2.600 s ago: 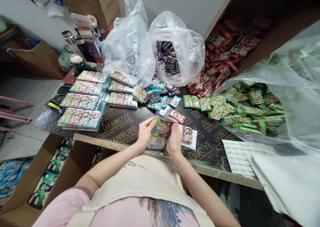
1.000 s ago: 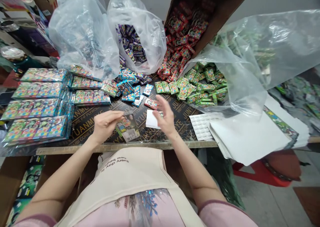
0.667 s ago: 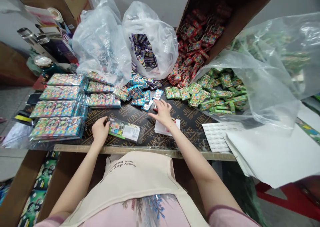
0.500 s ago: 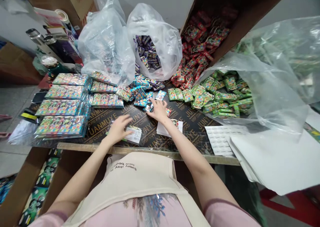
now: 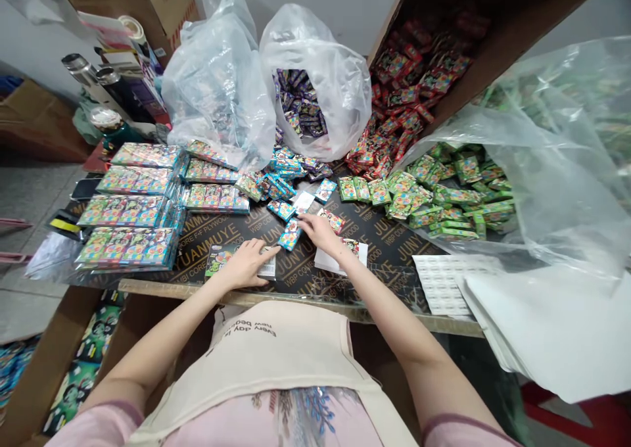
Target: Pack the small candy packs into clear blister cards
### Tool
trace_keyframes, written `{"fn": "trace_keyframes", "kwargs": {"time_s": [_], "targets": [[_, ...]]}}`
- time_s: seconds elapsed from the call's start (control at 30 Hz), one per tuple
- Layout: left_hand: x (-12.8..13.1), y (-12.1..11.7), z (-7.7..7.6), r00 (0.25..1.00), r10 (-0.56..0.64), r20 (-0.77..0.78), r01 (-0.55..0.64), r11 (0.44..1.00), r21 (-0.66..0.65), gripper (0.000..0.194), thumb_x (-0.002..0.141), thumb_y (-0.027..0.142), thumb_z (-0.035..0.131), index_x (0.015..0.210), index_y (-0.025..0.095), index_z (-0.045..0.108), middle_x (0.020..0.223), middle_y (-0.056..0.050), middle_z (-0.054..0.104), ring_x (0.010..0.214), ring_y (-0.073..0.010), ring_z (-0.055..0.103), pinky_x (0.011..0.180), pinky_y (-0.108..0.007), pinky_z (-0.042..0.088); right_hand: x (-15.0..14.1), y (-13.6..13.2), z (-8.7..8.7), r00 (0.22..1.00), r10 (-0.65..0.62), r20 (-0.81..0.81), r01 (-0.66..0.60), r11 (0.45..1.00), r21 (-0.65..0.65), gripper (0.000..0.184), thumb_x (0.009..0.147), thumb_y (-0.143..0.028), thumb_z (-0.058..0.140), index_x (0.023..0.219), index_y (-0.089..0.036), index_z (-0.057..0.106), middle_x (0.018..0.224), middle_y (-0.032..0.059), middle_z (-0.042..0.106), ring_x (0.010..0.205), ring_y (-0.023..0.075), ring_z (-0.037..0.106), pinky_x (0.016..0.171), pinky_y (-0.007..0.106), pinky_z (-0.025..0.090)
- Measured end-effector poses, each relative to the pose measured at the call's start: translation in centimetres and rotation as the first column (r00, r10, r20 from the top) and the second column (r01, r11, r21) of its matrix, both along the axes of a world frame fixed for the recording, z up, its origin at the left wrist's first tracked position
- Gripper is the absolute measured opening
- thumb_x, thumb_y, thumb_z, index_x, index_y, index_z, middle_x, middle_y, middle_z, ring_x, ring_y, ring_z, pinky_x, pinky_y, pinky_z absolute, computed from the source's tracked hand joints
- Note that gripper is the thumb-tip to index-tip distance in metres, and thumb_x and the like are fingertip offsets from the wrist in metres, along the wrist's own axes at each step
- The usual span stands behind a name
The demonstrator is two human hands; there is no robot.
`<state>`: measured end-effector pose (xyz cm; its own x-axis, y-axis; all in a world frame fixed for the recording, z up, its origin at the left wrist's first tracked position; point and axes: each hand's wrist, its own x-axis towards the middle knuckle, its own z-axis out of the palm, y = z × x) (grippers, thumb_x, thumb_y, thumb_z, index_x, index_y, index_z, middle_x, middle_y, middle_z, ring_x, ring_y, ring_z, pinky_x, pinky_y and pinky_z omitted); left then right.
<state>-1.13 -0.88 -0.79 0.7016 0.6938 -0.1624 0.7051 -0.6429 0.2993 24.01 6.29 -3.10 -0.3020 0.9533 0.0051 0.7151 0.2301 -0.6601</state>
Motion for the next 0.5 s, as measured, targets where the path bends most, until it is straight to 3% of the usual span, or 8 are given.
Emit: {"fn": "trace_keyframes", "kwargs": {"time_s": [0.1,0.2,0.27,0.37,0.5], "targets": [[-1.2,0.4,0.8,0.990,0.137,0.025,-0.138,0.990,0.025,0.089,0.067,0.041,0.073,0.145,0.029,0.031,0.114,-0.011,0.044,0.105,-0.0289,0.045,0.090,-0.042,0.043,-0.2,-1.9,-0.2,0.997,0.049,0.063,-0.058,0.988,0.145,0.063,0.078,-0.048,0.066,0.131,-0.018,0.051,0.124,0.0162,0.056,0.115,0.0311,0.051,0.094,0.043,0.040],[-1.8,1.0,1.4,0.977,0.210,0.039,-0.212,0.976,0.051,0.081,0.066,0.042,0.073,0.139,0.026,0.041,0.113,-0.011,0.043,0.105,-0.0296,0.045,0.090,-0.042,0.044,-0.8,-3.8,-0.6,0.981,0.090,0.172,-0.122,0.976,0.182,0.089,0.067,-0.054,0.072,0.142,-0.019,0.037,0.125,0.0165,0.054,0.113,0.0344,0.049,0.094,0.049,0.038],[-1.8,1.5,1.5,0.968,0.250,0.031,-0.252,0.966,0.061,0.078,0.064,0.042,0.074,0.135,0.022,0.045,0.114,-0.012,0.044,0.106,-0.0302,0.044,0.090,-0.042,0.044,-1.4,-4.5,-0.9,0.979,0.094,0.181,-0.125,0.978,0.167,0.085,0.068,-0.046,0.072,0.141,-0.018,0.038,0.118,0.0150,0.056,0.108,0.0330,0.051,0.092,0.048,0.039],[-1.3,2.1,1.3,0.952,0.306,-0.001,-0.305,0.949,0.079,0.080,0.064,0.038,0.073,0.135,0.017,0.043,0.119,-0.015,0.045,0.108,-0.0316,0.044,0.090,-0.044,0.044,-1.9,-4.8,-0.6,0.997,0.042,0.063,-0.055,0.973,0.224,0.073,0.072,-0.033,0.068,0.138,-0.016,0.040,0.119,0.0136,0.056,0.109,0.0296,0.051,0.094,0.044,0.040],[-0.5,2.2,1.0,0.960,0.278,0.039,-0.279,0.960,0.018,0.092,0.061,0.032,0.074,0.142,0.020,0.033,0.123,-0.013,0.046,0.110,-0.0315,0.045,0.092,-0.045,0.042,-2.1,-4.8,1.5,0.997,0.075,-0.011,-0.068,0.944,0.324,0.073,0.076,-0.033,0.065,0.140,-0.018,0.034,0.130,0.0127,0.051,0.118,0.0286,0.046,0.100,0.043,0.037]]}}
